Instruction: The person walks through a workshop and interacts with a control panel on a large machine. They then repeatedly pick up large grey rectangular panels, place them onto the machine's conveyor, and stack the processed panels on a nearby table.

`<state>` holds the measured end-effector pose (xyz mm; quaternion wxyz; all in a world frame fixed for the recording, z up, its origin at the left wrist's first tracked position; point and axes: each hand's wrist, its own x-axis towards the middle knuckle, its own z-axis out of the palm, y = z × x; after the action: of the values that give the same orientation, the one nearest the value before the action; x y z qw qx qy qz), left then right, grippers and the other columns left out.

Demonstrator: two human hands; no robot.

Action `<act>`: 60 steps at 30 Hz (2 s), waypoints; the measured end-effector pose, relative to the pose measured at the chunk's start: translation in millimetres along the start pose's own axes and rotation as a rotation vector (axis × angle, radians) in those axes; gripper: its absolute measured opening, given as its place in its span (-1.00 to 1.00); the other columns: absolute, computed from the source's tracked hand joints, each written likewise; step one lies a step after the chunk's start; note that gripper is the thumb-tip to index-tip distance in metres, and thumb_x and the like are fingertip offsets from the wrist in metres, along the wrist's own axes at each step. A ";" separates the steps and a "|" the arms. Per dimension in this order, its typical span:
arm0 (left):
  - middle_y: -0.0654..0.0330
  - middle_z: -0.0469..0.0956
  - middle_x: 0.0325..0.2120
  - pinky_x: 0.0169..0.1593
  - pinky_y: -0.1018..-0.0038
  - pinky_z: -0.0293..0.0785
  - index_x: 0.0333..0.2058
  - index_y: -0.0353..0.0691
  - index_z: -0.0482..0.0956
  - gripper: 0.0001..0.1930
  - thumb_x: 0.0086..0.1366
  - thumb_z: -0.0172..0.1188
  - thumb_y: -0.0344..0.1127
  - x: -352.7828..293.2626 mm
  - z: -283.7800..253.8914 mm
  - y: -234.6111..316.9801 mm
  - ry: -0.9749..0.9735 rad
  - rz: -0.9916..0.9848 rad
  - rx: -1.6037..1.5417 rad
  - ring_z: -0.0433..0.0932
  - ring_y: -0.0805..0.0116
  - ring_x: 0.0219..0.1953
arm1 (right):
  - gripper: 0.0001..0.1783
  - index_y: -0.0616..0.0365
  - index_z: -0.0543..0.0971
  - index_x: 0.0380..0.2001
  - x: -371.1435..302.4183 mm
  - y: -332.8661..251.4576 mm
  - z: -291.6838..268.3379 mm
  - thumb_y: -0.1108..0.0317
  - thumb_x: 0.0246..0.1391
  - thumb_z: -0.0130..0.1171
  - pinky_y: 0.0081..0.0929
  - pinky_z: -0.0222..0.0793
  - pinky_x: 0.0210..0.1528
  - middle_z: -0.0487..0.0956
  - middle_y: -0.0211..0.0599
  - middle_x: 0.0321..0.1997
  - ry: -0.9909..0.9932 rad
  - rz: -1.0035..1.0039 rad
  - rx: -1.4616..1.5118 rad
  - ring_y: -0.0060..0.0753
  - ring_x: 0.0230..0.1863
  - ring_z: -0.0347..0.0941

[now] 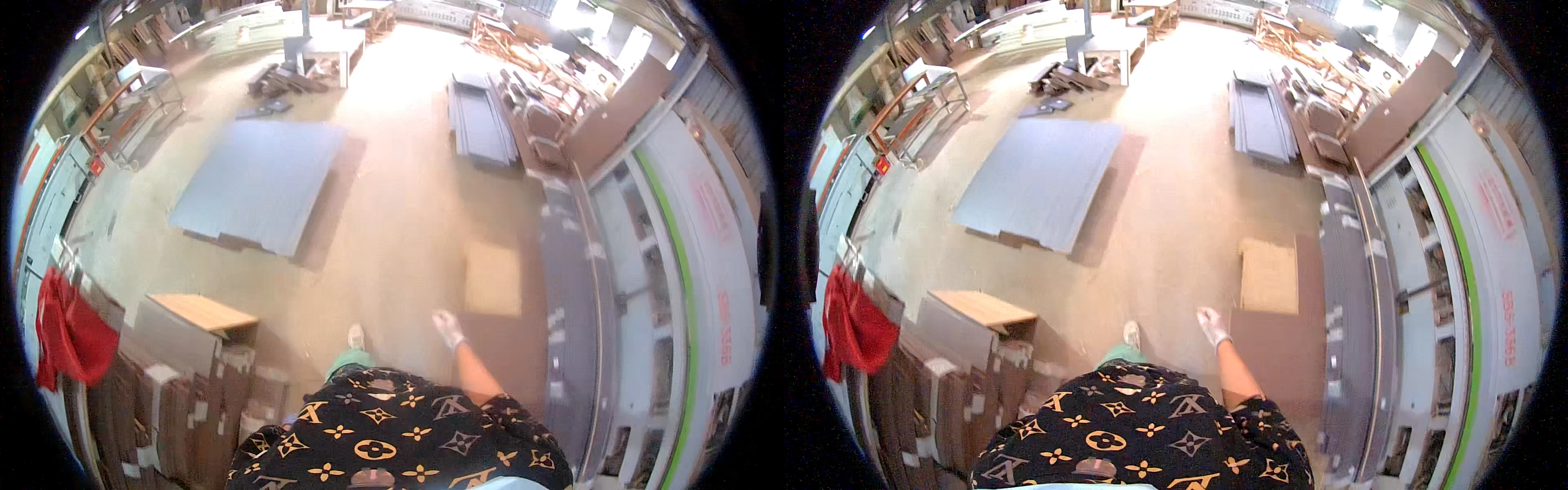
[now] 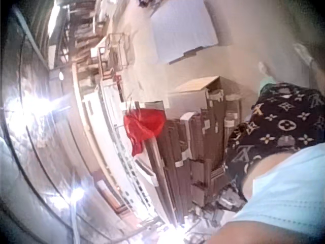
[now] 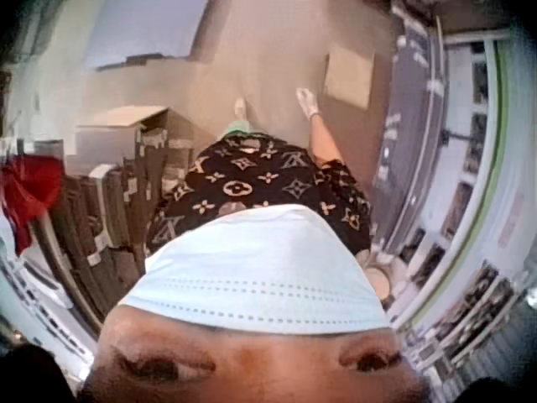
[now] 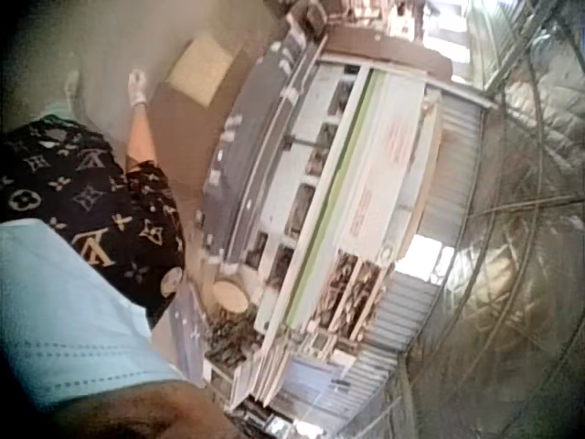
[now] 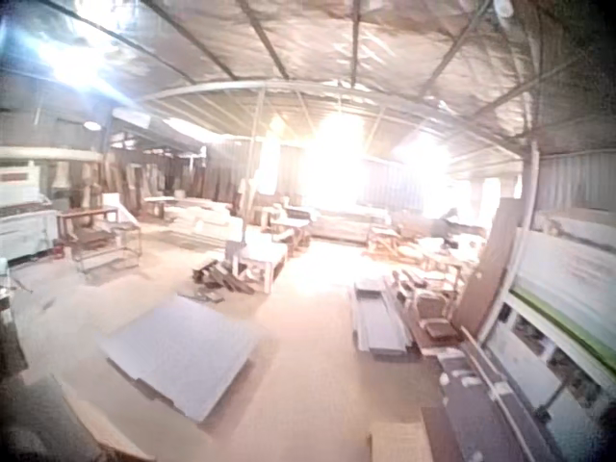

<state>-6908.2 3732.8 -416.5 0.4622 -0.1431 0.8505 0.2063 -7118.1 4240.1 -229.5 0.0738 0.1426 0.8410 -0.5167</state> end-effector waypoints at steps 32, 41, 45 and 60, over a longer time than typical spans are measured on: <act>-0.10 0.41 -0.17 -0.08 0.26 0.31 -0.15 -0.22 0.41 -0.57 0.09 -0.03 -0.05 547.2 -721.1 515.3 -0.008 -0.008 -0.023 0.38 0.00 -0.10 | -0.70 0.18 0.49 -0.22 1025.5 -270.5 -30.4 0.29 -0.04 0.03 -0.36 0.30 -0.16 0.51 -0.23 -0.24 0.015 -0.012 0.083 -0.30 -0.22 0.41; -0.03 0.52 -0.37 -0.25 0.27 0.43 -0.09 -0.14 0.40 -0.53 0.10 -0.05 0.02 755.2 -1122.7 752.9 0.490 0.162 -0.016 0.53 0.13 -0.41 | -0.64 0.17 0.51 -0.27 1095.8 -154.9 -46.6 0.16 -0.09 0.00 -0.23 0.28 -0.11 0.48 -0.03 -0.19 -0.236 0.610 -0.250 -0.06 -0.13 0.39; 0.00 0.52 -0.37 -0.18 0.41 0.37 -0.29 -0.27 0.51 -0.70 0.09 0.06 -0.17 794.2 -1239.8 916.5 0.596 0.450 -0.522 0.50 0.21 -0.30 | -0.69 0.13 0.55 -0.33 1138.1 -20.7 -77.0 0.19 -0.09 0.00 -0.22 0.32 -0.17 0.50 -0.03 -0.25 -0.528 0.447 -0.885 -0.07 -0.18 0.42; 0.00 0.49 -0.34 -0.27 0.35 0.38 -0.23 -0.21 0.48 -0.61 0.07 0.01 -0.05 1028.6 -1260.8 1029.8 -0.014 0.045 -0.061 0.48 0.21 -0.29 | -0.69 0.21 0.48 -0.25 1843.9 -491.2 -164.9 0.28 -0.07 0.03 -0.46 0.31 -0.24 0.52 -0.25 -0.33 0.054 0.126 -0.041 -0.37 -0.28 0.42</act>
<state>-8819.1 3969.2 -445.9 0.4588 -0.1365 0.8435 0.2437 -9018.3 4479.6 -238.5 0.0866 0.2078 0.8424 -0.4897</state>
